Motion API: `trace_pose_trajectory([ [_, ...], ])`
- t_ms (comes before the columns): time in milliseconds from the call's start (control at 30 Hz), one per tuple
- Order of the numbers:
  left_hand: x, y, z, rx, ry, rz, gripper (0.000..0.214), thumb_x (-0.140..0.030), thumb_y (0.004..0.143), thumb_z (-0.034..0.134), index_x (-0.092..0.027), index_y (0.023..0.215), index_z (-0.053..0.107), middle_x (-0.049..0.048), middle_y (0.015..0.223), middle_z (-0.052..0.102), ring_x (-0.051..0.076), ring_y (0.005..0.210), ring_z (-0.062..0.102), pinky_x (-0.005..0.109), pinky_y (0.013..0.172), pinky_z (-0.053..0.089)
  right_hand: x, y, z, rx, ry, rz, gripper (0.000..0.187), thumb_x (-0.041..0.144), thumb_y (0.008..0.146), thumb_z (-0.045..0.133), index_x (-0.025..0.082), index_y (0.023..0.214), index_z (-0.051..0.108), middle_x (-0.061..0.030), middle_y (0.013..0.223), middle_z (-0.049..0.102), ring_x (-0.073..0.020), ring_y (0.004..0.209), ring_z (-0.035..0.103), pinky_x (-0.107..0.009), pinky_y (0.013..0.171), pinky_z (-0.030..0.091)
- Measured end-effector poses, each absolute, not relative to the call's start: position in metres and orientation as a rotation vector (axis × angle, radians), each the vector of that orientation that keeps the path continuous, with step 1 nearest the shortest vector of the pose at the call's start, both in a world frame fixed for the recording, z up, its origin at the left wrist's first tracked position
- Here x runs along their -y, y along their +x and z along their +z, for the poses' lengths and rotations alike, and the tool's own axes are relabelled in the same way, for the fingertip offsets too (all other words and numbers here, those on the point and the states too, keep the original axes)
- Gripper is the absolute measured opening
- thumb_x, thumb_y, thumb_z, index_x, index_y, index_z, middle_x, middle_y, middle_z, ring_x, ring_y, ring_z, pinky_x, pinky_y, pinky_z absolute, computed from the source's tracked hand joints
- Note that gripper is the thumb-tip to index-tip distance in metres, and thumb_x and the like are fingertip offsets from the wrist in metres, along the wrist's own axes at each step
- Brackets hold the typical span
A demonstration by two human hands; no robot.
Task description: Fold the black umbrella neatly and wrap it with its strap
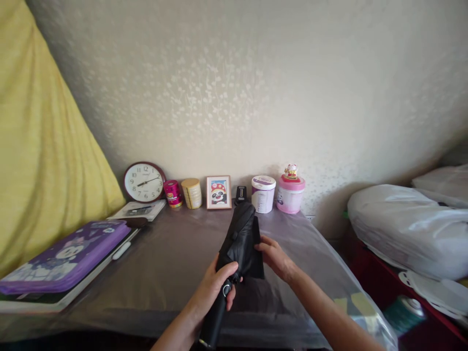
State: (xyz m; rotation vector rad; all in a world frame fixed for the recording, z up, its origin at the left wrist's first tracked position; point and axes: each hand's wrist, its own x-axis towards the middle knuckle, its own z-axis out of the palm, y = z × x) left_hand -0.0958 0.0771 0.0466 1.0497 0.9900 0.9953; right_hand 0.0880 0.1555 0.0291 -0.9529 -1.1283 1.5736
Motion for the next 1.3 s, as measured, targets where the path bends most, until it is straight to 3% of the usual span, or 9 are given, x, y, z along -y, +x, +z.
trace_pose_trajectory([
  [267,-0.064,-0.089,0.048,-0.976,1.086,0.917,0.044,-0.052,0.073,0.058,-0.02,0.099,0.042,-0.0025,0.069,0.06,0.006,0.031,0.045,0.017,0.03,0.034,-0.13,0.085,0.058,0.952,-0.854,1.879,0.043,0.052,0.077,0.055,0.014,0.096,0.064,-0.0097,0.096,0.069,-0.0226,0.092,0.063,-0.034,0.084,0.047],
  [400,-0.064,-0.087,0.045,-0.952,1.031,0.898,0.047,-0.053,0.072,0.057,-0.02,0.102,0.044,-0.002,0.07,0.061,0.006,0.033,0.045,0.018,0.031,0.035,-0.126,0.083,0.055,0.993,-0.914,1.766,0.038,0.045,0.073,0.062,0.015,0.095,0.063,-0.0087,0.094,0.069,-0.0216,0.088,0.064,-0.033,0.083,0.047],
  [567,-0.069,-0.092,0.04,-0.866,0.862,0.814,0.045,-0.054,0.08,0.046,-0.011,0.085,0.057,-0.0065,0.042,0.044,0.004,0.03,0.035,0.017,0.034,0.028,-0.125,0.085,0.049,0.972,-0.883,1.769,0.03,0.032,0.07,0.063,0.014,0.095,0.062,-0.007,0.089,0.07,-0.0193,0.076,0.064,-0.031,0.078,0.048],
  [833,-0.075,-0.096,0.039,-0.739,0.653,0.566,0.056,-0.058,0.082,0.038,-0.008,0.082,0.063,-0.0074,0.035,0.033,0.003,0.029,0.026,0.014,0.031,0.02,-0.124,0.082,0.046,0.798,-0.916,1.978,0.038,0.042,0.076,0.054,0.011,0.094,0.065,-0.0106,0.082,0.07,-0.0221,0.08,0.065,-0.033,0.079,0.049],
  [967,-0.072,-0.095,0.044,-0.894,0.805,0.712,0.065,-0.063,0.081,0.038,-0.009,0.112,0.055,0.0031,0.06,0.06,0.007,0.036,0.046,0.017,0.035,0.036,-0.129,0.08,0.044,0.792,-1.005,1.792,0.03,0.037,0.073,0.06,0.013,0.091,0.064,-0.0083,0.08,0.07,-0.0203,0.075,0.065,-0.031,0.075,0.05],
  [1033,-0.068,-0.095,0.044,-1.041,0.927,0.746,0.075,-0.066,0.079,0.038,-0.018,0.136,0.031,0.0066,0.08,0.065,0.012,0.041,0.056,0.023,0.037,0.043,-0.133,0.08,0.039,0.759,-1.022,1.717,0.028,0.034,0.071,0.062,0.014,0.091,0.063,-0.0076,0.08,0.07,-0.0191,0.072,0.064,-0.03,0.073,0.051],
  [1133,-0.06,-0.091,0.037,-1.277,1.255,0.812,0.092,-0.056,0.076,0.053,-0.029,0.142,-0.004,0.0095,0.1,0.065,0.019,0.055,0.064,0.03,0.049,0.049,-0.14,0.081,0.027,0.708,-1.088,1.623,0.03,0.032,0.069,0.066,0.015,0.092,0.061,-0.006,0.081,0.069,-0.0175,0.07,0.064,-0.03,0.069,0.052],
  [1233,-0.054,-0.086,0.024,-1.391,1.665,0.964,0.09,-0.03,0.068,0.066,-0.026,0.143,0.017,0.0121,0.115,0.06,0.025,0.094,0.063,0.032,0.08,0.046,-0.143,0.082,0.017,0.708,-1.164,1.555,0.037,0.034,0.067,0.069,0.016,0.098,0.06,-0.0054,0.085,0.069,-0.0178,0.072,0.065,-0.031,0.068,0.053],
  [1300,-0.052,-0.083,0.018,-1.456,1.788,0.947,0.076,-0.022,0.068,0.063,-0.026,0.138,0.032,0.0116,0.11,0.062,0.027,0.098,0.061,0.034,0.085,0.043,-0.144,0.083,0.013,0.724,-1.169,1.54,0.041,0.036,0.066,0.07,0.016,0.1,0.059,-0.0067,0.09,0.069,-0.0187,0.075,0.065,-0.031,0.069,0.053],
])
